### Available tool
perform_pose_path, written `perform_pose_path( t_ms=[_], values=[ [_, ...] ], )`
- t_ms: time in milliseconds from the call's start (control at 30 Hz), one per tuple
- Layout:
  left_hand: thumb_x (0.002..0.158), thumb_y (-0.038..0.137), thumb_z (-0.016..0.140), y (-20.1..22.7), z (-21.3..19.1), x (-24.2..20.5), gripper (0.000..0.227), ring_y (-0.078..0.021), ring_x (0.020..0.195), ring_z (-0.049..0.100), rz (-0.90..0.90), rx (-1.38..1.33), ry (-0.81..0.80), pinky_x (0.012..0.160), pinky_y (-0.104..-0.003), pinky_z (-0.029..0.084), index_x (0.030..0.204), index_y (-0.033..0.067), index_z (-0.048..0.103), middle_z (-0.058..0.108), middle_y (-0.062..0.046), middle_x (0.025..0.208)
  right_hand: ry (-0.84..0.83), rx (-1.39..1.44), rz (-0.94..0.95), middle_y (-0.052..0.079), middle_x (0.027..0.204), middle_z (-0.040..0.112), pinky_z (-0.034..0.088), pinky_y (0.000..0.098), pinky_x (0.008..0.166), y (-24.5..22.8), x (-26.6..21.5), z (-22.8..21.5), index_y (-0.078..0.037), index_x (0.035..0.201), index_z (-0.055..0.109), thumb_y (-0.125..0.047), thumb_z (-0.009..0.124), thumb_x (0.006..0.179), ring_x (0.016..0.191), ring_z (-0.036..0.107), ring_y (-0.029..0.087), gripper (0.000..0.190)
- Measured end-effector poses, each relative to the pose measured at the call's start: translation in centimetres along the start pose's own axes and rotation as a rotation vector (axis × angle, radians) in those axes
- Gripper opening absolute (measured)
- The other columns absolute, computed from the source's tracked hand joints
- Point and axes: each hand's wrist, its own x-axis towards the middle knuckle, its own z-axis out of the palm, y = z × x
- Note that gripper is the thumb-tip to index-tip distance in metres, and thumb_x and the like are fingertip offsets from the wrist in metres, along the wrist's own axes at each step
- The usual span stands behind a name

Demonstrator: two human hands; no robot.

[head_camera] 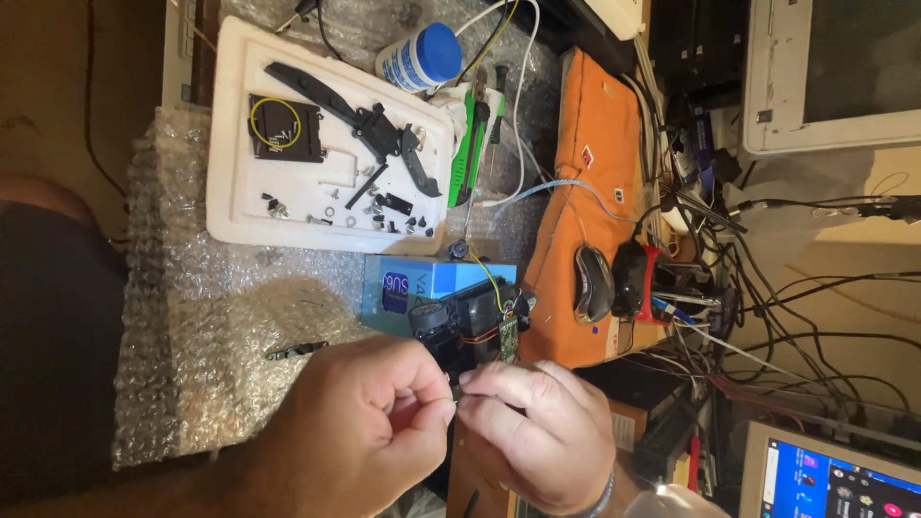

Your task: Assembling and wiring a small electronic vehicle on a workbench.

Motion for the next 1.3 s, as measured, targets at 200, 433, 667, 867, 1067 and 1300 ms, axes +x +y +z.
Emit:
perform_pose_path(
  t_ms=[200, 433, 667, 867, 1067, 1300],
  values=[
    [0.067, 0.008, 0.065, 0.3, 0.1, 0.0, 0.013, -0.0066, 0.044, 0.051, -0.052, -0.013, 0.008, 0.041, -0.028, 0.043, 0.060, 0.0182, 0.063, 0.058, 0.008, 0.051, 0.063, 0.020, 0.010, 0.008, 0.106, 0.073, 0.058, 0.0303, 0.067, -0.2, 0.1, 0.2, -0.009, 0.098, 0.070, -0.022, 0.061, 0.101, 0.082, 0.076, 0.022, 0.016],
    [0.070, 0.013, 0.068, 0.1, 0.0, -0.2, 0.011, -0.0074, 0.045, 0.053, -0.065, -0.035, -0.036, 0.043, -0.029, 0.045, 0.063, 0.0190, 0.064, 0.061, 0.007, 0.053, 0.044, -0.002, 0.035, 0.005, 0.107, 0.074, 0.054, 0.0292, 0.063, -0.4, 0.0, 0.0, -0.014, 0.098, 0.073, -0.025, 0.061, 0.100, 0.076, 0.072, 0.020, 0.016],
    [0.078, 0.011, 0.069, -0.4, -0.4, 0.2, 0.012, -0.0108, 0.052, 0.058, 0.023, 0.007, -0.086, 0.050, -0.030, 0.047, 0.069, 0.0180, 0.065, 0.065, 0.006, 0.060, -0.034, 0.018, -0.007, 0.009, 0.110, 0.072, 0.058, 0.0310, 0.071, -0.6, 0.5, -1.0, -0.008, 0.106, 0.072, -0.017, 0.058, 0.102, 0.086, 0.072, 0.024, 0.016],
    [0.078, 0.015, 0.072, -0.7, -0.7, 0.2, 0.010, -0.0096, 0.051, 0.058, -0.065, 0.026, -0.138, 0.049, -0.030, 0.047, 0.070, 0.0197, 0.069, 0.066, 0.006, 0.060, -0.102, 0.067, -0.065, 0.012, 0.111, 0.071, 0.060, 0.0341, 0.078, 0.4, 0.5, -0.8, -0.006, 0.108, 0.071, -0.014, 0.055, 0.104, 0.089, 0.071, 0.026, 0.019],
    [0.074, 0.008, 0.066, -1.0, -0.5, 0.2, 0.014, -0.0095, 0.048, 0.055, -0.033, 0.042, -0.078, 0.047, -0.030, 0.046, 0.066, 0.0191, 0.065, 0.064, 0.007, 0.056, -0.098, -0.015, -0.105, 0.014, 0.113, 0.070, 0.060, 0.0347, 0.073, 0.3, 0.5, -0.6, -0.006, 0.111, 0.070, -0.014, 0.057, 0.103, 0.090, 0.072, 0.028, 0.017],
    [0.076, 0.011, 0.067, -1.3, -0.3, 0.1, 0.011, -0.0113, 0.050, 0.058, -0.019, 0.059, -0.082, 0.049, -0.031, 0.048, 0.070, 0.0196, 0.066, 0.066, 0.006, 0.059, -0.044, -0.042, -0.067, 0.010, 0.111, 0.070, 0.057, 0.0319, 0.072, 0.3, 0.4, 0.1, -0.010, 0.108, 0.071, -0.014, 0.063, 0.101, 0.087, 0.072, 0.026, 0.012]
  ],
)
